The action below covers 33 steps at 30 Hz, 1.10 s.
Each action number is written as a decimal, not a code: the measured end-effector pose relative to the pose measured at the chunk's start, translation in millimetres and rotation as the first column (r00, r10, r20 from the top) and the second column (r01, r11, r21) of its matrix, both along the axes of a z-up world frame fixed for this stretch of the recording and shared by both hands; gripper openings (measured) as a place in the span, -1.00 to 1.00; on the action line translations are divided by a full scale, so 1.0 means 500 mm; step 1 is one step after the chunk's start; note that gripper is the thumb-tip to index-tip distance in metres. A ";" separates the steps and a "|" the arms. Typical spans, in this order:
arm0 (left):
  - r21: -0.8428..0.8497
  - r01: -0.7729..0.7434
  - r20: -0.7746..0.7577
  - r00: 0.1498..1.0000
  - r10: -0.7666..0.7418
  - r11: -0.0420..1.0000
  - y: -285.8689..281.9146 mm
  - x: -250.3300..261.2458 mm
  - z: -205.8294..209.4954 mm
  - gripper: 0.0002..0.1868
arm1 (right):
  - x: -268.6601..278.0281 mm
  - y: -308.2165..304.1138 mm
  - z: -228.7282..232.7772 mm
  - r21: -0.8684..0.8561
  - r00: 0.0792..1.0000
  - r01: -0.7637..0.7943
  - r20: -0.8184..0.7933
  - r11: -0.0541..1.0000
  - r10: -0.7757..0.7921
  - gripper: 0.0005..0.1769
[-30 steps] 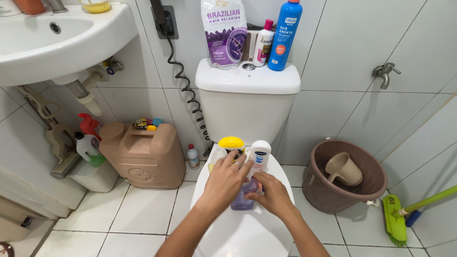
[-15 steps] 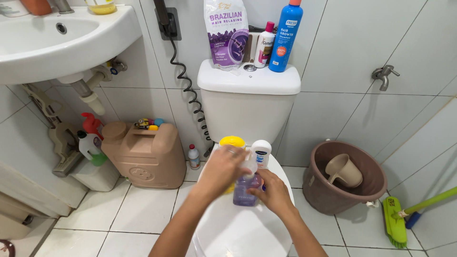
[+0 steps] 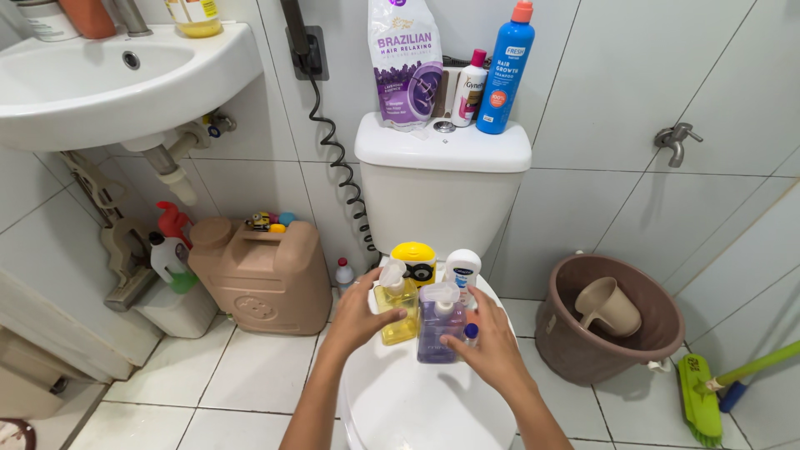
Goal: The person removes various toiletries and accessories from a corner wall shelf and places them on the closed toilet lid. Items include bottles, a soap bar, a brush, and a scrubber. The person then uses a plastic jug to rinse the empty shelf before the clip ends.
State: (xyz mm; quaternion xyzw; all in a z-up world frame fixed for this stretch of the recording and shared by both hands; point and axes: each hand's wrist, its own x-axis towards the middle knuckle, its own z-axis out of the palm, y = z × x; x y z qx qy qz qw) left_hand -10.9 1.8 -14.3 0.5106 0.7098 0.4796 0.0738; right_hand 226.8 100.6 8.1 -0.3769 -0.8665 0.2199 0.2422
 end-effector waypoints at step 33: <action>0.186 -0.175 -0.608 0.752 0.253 0.967 -0.080 0.044 0.304 -0.37 | -0.056 -0.028 0.256 0.524 0.894 -0.407 0.059 0.749 0.445 0.14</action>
